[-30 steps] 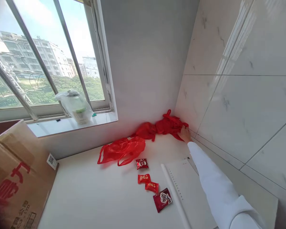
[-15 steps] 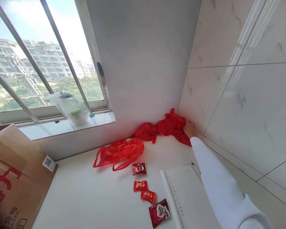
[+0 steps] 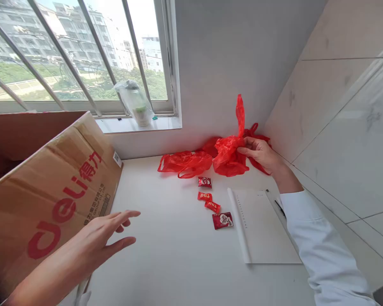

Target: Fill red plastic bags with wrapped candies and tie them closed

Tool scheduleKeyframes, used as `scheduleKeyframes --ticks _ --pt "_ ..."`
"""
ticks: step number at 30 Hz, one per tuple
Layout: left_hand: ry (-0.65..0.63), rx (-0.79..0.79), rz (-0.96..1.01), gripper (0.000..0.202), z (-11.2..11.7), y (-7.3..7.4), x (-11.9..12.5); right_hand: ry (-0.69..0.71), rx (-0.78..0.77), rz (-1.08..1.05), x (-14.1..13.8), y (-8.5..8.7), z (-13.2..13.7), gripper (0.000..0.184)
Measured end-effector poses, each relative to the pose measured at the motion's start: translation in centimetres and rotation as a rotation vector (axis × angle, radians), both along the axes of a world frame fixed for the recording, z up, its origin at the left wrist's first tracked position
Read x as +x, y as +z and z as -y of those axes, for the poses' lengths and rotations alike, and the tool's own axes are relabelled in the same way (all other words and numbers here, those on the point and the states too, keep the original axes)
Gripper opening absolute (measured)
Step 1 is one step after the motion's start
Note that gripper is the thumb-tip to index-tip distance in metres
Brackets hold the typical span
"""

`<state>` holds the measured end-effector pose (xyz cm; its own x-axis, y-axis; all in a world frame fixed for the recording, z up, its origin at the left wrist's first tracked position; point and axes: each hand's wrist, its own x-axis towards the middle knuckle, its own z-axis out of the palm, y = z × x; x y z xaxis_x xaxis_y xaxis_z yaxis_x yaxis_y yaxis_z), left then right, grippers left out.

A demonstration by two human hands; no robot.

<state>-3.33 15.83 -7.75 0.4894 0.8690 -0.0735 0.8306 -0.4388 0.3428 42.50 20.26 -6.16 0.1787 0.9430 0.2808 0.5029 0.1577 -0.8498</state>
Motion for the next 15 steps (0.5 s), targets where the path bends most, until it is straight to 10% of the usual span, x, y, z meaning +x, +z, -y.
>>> scheduleKeyframes --ticks 7,15 --pt "0.062 -0.240 -0.092 0.041 -1.8 1.1 1.6 0.508 0.008 -0.005 -18.0 -7.7 2.9 0.016" --pt "-0.026 -0.298 0.001 0.025 -3.5 -1.6 3.3 0.355 -0.092 0.070 -20.3 -9.8 4.0 0.025"
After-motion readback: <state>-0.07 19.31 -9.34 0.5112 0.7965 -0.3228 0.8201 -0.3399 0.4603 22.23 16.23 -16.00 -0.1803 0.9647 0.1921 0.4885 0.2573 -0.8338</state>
